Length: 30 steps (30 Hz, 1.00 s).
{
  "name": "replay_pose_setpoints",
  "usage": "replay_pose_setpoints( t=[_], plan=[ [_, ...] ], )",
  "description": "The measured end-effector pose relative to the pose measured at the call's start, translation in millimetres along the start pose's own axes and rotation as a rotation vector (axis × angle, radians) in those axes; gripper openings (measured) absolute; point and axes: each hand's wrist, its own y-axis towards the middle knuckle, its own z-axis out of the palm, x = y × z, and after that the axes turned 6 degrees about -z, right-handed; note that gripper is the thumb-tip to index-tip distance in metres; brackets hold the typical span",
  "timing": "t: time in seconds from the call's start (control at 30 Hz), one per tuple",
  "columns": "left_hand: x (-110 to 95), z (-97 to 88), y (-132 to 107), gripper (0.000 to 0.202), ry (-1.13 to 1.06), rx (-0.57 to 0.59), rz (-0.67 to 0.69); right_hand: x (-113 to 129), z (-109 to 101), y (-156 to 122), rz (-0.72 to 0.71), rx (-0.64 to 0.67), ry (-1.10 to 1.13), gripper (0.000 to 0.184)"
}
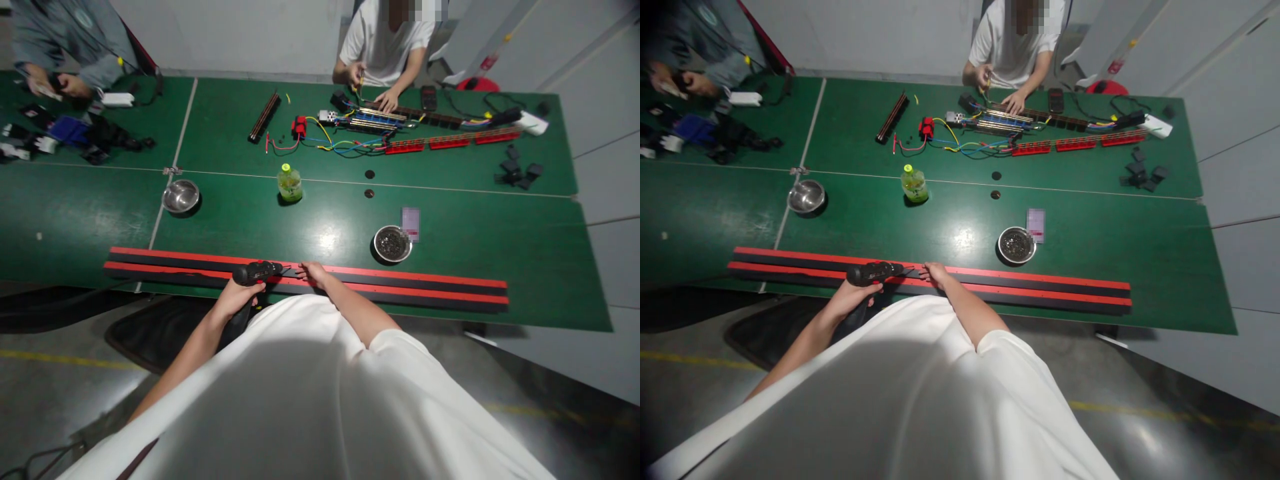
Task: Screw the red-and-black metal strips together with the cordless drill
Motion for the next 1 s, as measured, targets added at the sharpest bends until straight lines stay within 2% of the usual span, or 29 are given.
replay_pose_setpoints(
  t=[0.2,0.47,0.63,0.83,1.0],
  plan=[
    [14,-1.4,14,0.04,0.03,0.012,-0.007,1,-4,2,0.016,-0.022,0.005,0.039],
    [10,0.7,22,0.038,0.155,0.031,0.008,0,-11,8,0.061,-0.048,0.011,0.033],
    [-4,5.0,20,0.036,0.315,0.043,0.008,-2,-12,15,0.096,-0.059,0.008,0.019],
    [-34,26.3,17,0.049,0.446,0.11,0.005,-5,-12,19,0.096,-0.071,0.017,0.017],
    [-43,32.0,20,0.044,0.516,0.057,-0.004,-5,-14,19,0.092,-0.071,0.022,0.011]
  ],
)
